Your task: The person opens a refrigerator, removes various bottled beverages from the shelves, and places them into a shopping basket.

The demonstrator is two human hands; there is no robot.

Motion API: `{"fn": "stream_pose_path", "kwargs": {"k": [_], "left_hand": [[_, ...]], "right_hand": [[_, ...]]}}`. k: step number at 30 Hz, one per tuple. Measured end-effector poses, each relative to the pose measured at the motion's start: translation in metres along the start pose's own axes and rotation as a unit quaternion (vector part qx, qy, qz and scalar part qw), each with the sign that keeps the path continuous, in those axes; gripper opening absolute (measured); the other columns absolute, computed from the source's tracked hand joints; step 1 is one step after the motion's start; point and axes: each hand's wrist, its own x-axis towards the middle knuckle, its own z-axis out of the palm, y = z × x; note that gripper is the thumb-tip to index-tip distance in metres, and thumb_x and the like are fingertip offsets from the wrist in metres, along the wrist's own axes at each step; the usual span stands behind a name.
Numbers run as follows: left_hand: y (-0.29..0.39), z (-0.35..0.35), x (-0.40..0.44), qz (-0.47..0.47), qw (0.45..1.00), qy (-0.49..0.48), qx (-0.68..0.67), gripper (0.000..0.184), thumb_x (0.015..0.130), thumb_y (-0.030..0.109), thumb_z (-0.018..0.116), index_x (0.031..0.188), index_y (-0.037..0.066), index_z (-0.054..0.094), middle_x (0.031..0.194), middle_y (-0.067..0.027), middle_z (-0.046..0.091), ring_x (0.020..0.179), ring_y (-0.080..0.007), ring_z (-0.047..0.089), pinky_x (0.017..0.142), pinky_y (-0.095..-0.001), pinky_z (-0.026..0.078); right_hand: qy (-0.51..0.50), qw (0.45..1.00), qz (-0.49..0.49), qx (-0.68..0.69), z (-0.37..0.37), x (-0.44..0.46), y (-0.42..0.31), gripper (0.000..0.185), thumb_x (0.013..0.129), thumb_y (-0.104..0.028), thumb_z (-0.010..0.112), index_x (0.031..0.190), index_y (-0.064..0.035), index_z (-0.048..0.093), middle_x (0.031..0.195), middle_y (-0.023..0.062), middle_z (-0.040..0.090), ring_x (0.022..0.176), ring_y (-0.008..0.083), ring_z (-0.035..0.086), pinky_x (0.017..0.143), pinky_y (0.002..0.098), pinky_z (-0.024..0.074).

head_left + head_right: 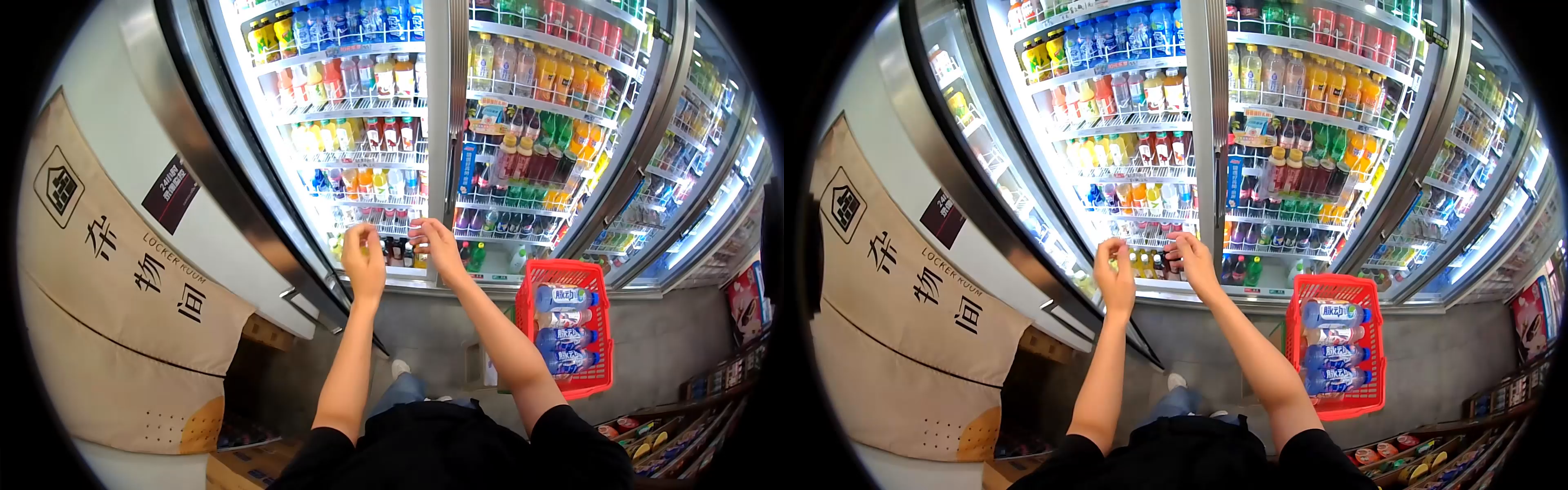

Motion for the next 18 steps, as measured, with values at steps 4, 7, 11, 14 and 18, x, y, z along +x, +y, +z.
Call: {"fn": "stream_pose_path", "kwargs": {"k": [4,7,11,14,18], "left_hand": [[-0.055,0.031,0.043,-0.165,0.971,-0.138,-0.108,0.017,0.097,0.013,0.053,0.111,0.004,0.058,0.093,-0.0059,0.064,0.079,-0.0120,0.058,0.072,-0.0264,0.046],[-0.075,0.046,0.083,-0.173,0.955,-0.202,-0.134,0.020,0.097,0.019,0.052,0.111,0.007,0.060,0.091,-0.0050,0.065,0.079,-0.0116,0.059,0.069,-0.0249,0.044],[-0.082,0.072,0.137,-0.273,0.922,-0.233,-0.148,0.026,0.097,0.026,0.053,0.110,0.007,0.064,0.091,-0.0042,0.066,0.077,-0.0122,0.060,0.069,-0.0248,0.045],[-0.090,0.104,0.177,-0.276,0.898,-0.257,-0.225,0.027,0.098,0.028,0.052,0.110,0.008,0.064,0.094,-0.0036,0.066,0.081,-0.0127,0.062,0.071,-0.0256,0.046],[-0.095,0.117,0.219,-0.268,0.872,-0.311,-0.267,0.029,0.099,0.032,0.050,0.111,0.009,0.062,0.099,-0.0031,0.065,0.085,-0.0135,0.063,0.073,-0.0259,0.046]], "right_hand": [[0.009,1.000,-0.012,-0.022,-0.007,0.015,-0.005,0.032,0.103,-0.028,0.044,0.120,-0.0051,0.059,0.099,0.0063,0.066,0.089,0.0131,0.063,0.076,0.0268,0.0505],[0.022,1.000,-0.008,-0.020,-0.008,0.030,-0.009,0.031,0.103,-0.027,0.044,0.120,-0.0060,0.058,0.099,0.0048,0.066,0.088,0.0111,0.062,0.076,0.0262,0.0502],[0.031,0.999,-0.013,-0.025,0.001,0.060,-0.010,0.031,0.103,-0.026,0.044,0.121,-0.0063,0.058,0.098,0.0044,0.066,0.086,0.0102,0.061,0.076,0.0254,0.0498],[0.019,0.999,-0.032,-0.022,0.019,0.089,-0.024,0.031,0.103,-0.026,0.043,0.120,-0.0045,0.058,0.098,0.0059,0.067,0.084,0.0120,0.062,0.072,0.0261,0.0500],[0.038,0.998,-0.049,-0.017,0.029,0.131,-0.047,0.033,0.103,-0.028,0.043,0.120,-0.0040,0.058,0.098,0.0063,0.066,0.085,0.0123,0.063,0.072,0.0268,0.0502]]}}
